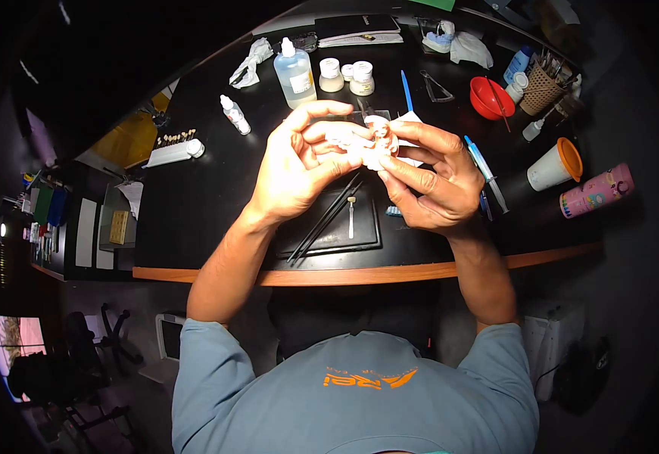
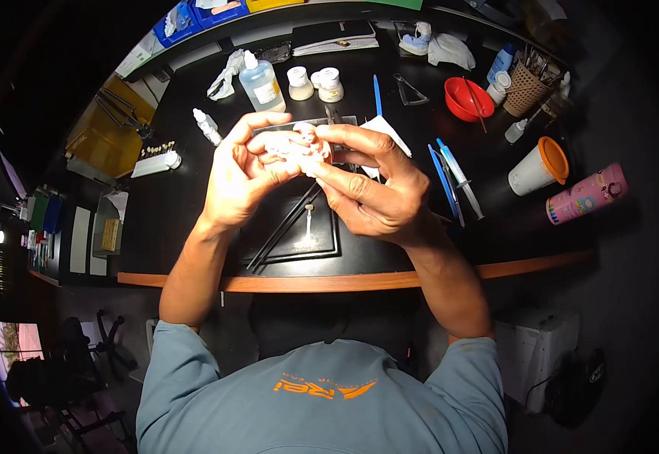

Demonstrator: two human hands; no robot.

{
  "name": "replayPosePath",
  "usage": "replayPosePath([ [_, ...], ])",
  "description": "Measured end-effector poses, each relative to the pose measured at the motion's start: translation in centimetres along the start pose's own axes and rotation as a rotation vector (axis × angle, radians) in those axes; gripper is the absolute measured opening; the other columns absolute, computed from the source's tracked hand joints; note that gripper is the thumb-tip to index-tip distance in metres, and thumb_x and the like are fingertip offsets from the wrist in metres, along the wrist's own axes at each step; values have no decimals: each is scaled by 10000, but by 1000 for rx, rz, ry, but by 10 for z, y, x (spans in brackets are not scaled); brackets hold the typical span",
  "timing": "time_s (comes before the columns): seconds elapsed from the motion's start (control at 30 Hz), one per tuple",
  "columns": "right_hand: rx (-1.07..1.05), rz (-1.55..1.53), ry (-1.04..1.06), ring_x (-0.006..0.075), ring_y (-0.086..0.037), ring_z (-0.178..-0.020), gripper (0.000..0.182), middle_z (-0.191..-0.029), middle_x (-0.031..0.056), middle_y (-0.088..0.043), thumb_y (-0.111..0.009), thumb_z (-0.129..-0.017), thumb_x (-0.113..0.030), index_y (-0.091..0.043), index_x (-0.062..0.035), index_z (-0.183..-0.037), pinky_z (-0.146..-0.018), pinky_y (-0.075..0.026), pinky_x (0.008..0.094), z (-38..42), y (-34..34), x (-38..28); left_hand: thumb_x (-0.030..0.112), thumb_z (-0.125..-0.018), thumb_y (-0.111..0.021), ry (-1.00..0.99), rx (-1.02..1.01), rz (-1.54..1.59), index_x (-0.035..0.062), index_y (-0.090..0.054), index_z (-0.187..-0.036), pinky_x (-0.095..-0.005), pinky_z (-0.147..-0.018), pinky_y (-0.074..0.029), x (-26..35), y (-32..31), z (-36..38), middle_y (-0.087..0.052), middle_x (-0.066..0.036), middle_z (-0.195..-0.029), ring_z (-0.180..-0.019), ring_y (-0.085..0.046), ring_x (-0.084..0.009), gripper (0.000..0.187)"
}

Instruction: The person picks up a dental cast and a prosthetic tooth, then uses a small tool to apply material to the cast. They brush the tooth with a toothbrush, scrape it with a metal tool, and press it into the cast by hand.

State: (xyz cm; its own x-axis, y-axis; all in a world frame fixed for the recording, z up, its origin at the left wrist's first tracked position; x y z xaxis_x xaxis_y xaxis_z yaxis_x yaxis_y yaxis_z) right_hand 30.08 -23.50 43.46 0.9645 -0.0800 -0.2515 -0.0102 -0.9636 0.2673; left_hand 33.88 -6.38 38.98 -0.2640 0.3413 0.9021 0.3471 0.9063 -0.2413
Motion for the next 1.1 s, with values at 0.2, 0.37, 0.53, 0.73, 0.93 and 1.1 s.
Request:
replayPosePath([
  [0.2, 25, -7, 12, 239, -714, -1007, 354, -1210, 180, -641, -839, -735, 88, -800, -60, -1055, -738, -676, 285, 1, 1, -5, -41, -939, -716, -1, -69, 67, -47, -528, -1365, -344, -1007, -573, -10, 2, -1, -704, -167, -1180, -1116, -696, -212, 466],
  [0.37, 43, 10, 43, 216, -679, -1012, 337, -1196, 170, -618, -875, -716, 54, -804, -79, -1018, -675, -656, 246, 3, -3, -7, 70, -990, -687, 97, -186, 180, -40, -446, -1513, -376, -1067, -518, -21, -5, -2, -668, -137, -1281, -1195, -664, -224, 587],
  [0.53, 20, 63, 83, 206, -688, -983, 409, -1170, 161, -611, -901, -700, 37, -790, -84, -1075, -672, -650, 239, 6, -7, -11, 88, -991, -673, 162, -192, 333, -41, -387, -1565, -364, -1071, -499, -25, -13, 2, -669, -125, -1280, -1179, -661, -210, 654],
  [0.73, 52, 50, 65, 218, -717, -963, 580, -1200, 183, -621, -948, -690, -41, -726, -34, -1226, -726, -657, 271, 1, -8, -15, 102, -985, -655, 200, -237, 388, -57, -362, -1577, -391, -1096, -480, -28, -18, 3, -661, -150, -1315, -1202, -655, -235, 679],
  [0.93, -4, 64, 18, 262, -706, -1003, 619, -1213, 186, -621, -960, -685, -60, -703, -3, -1245, -702, -667, 289, 1, -9, -14, 99, -1024, -596, 207, -258, 411, -75, -389, -1554, -410, -1116, -473, -37, -17, 3, -629, -179, -1377, -1238, -643, -255, 595],
  [1.1, 1, 38, 42, 267, -678, -1070, 660, -1203, 158, -601, -1002, -637, -120, -693, -53, -1217, -824, -645, 350, 9, -12, -11, 115, -1035, -585, 222, -274, 416, -85, -375, -1557, -397, -1092, -483, -36, -19, 3, -654, -146, -1276, -1219, -644, -247, 597],
])
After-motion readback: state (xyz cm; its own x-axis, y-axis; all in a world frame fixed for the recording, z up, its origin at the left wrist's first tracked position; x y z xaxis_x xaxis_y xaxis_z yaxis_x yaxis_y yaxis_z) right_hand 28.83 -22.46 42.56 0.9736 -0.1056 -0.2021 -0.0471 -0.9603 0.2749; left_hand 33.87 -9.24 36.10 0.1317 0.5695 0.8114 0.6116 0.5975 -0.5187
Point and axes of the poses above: each hand's wrist, its own z-axis away from the middle knuckle, its own y-axis out of the back of the hand, x = y × z, the point moved 9 cm from there along -z, towards the middle knuckle
